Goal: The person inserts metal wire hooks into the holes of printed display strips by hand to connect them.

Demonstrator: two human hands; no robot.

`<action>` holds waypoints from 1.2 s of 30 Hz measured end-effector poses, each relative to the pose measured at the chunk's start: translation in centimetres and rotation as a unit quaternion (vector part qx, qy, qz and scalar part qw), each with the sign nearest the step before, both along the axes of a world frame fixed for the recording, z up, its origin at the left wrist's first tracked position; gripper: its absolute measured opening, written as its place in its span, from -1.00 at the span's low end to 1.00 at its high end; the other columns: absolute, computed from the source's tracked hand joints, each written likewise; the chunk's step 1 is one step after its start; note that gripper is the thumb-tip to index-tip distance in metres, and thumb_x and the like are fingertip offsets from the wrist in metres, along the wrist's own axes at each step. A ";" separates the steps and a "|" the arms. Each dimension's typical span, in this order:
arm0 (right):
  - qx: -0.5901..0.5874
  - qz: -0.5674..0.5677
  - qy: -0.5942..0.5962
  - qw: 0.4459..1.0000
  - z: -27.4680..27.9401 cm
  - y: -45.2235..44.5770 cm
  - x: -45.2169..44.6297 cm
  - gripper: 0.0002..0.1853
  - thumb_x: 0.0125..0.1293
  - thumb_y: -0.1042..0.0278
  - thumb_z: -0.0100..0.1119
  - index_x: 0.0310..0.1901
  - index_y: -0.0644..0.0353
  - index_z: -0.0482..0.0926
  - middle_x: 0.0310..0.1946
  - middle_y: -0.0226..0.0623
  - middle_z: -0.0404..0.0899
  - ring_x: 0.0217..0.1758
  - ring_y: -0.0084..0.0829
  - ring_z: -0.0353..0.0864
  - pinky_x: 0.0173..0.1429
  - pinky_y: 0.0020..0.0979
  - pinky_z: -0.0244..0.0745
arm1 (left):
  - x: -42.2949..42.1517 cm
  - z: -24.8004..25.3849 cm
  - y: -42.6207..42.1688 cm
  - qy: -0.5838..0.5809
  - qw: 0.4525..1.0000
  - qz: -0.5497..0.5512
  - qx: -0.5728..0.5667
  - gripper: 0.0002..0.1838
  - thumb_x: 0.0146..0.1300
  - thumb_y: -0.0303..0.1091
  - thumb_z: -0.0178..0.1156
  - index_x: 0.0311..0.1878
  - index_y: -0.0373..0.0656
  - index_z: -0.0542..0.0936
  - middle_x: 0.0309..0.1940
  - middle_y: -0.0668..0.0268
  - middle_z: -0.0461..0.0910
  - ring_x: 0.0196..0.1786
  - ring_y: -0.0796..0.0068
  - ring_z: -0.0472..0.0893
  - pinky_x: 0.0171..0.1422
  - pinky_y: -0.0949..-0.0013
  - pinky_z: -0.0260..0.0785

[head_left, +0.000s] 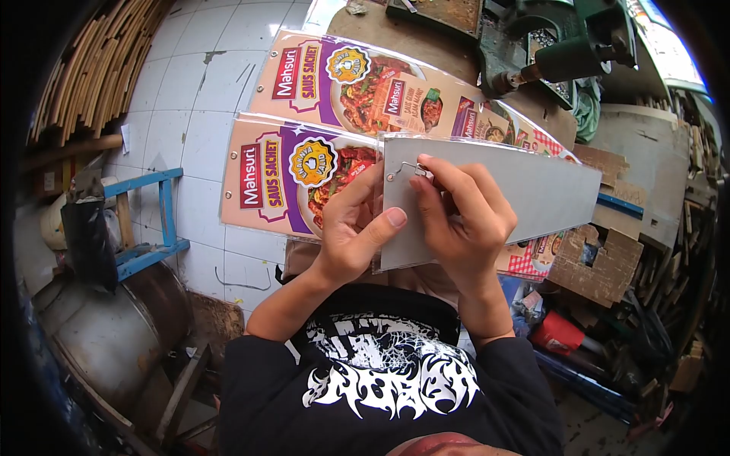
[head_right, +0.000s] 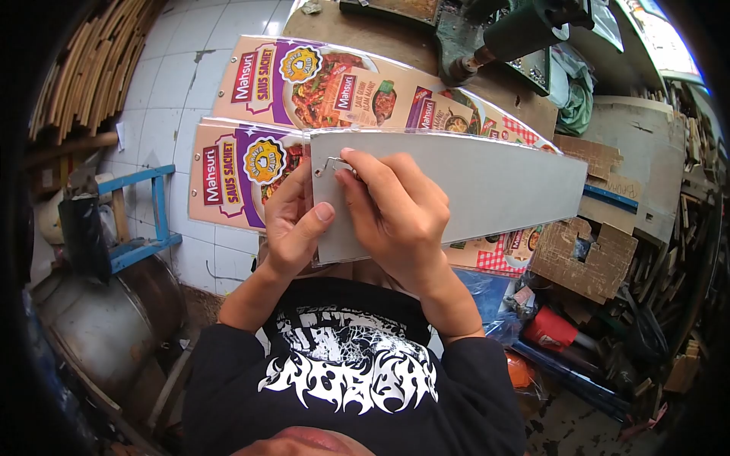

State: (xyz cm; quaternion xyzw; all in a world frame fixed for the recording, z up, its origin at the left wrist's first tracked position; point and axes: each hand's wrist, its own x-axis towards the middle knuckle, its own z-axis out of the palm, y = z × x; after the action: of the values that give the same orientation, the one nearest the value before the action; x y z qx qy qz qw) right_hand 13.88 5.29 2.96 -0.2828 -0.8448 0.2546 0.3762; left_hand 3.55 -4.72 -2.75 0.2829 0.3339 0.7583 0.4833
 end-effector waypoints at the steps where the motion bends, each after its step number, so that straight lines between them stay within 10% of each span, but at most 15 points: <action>1: 0.000 0.000 0.001 1.000 0.1 0.0 0.1 -0.73 0.05 0.60 0.42 -0.16 0.21 0.70 -0.50 -0.30 0.58 -0.55 -0.42 0.57 -0.49 -0.44 0.44 | 0.0 0.0 0.0 -0.001 1.000 0.000 -0.003 -0.35 0.35 -0.53 0.13 0.45 -0.48 0.15 0.28 -0.01 0.42 0.32 0.33 0.44 0.42 0.30 0.23; 10: -0.003 0.054 0.009 0.999 0.0 0.3 0.3 -0.70 0.04 0.62 0.45 -0.14 0.23 0.72 -0.49 -0.34 0.59 -0.59 -0.63 0.47 -0.53 -0.57 0.34 | 0.0 -0.3 -0.1 0.019 1.000 0.001 0.005 -0.35 0.35 -0.53 0.13 0.45 -0.46 0.15 0.28 0.00 0.42 0.32 0.33 0.44 0.43 0.29 0.23; 36: 0.049 0.104 -0.040 0.993 -0.4 0.3 0.3 -0.70 0.00 0.59 0.38 -0.15 0.24 0.65 -0.50 -0.32 0.43 -0.52 -0.34 0.47 -0.45 -0.34 0.39 | 0.2 0.1 -0.1 0.009 0.999 0.021 -0.023 -0.45 0.42 -0.52 0.02 0.43 -0.46 0.21 0.20 0.08 0.49 0.20 0.44 0.53 0.28 0.41 0.36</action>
State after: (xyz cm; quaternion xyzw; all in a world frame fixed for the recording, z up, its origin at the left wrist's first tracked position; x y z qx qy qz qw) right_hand 14.19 5.64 2.60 -0.1842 -0.8954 0.2391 0.3274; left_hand 3.74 -4.83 -2.69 0.2715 0.3611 0.7581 0.4703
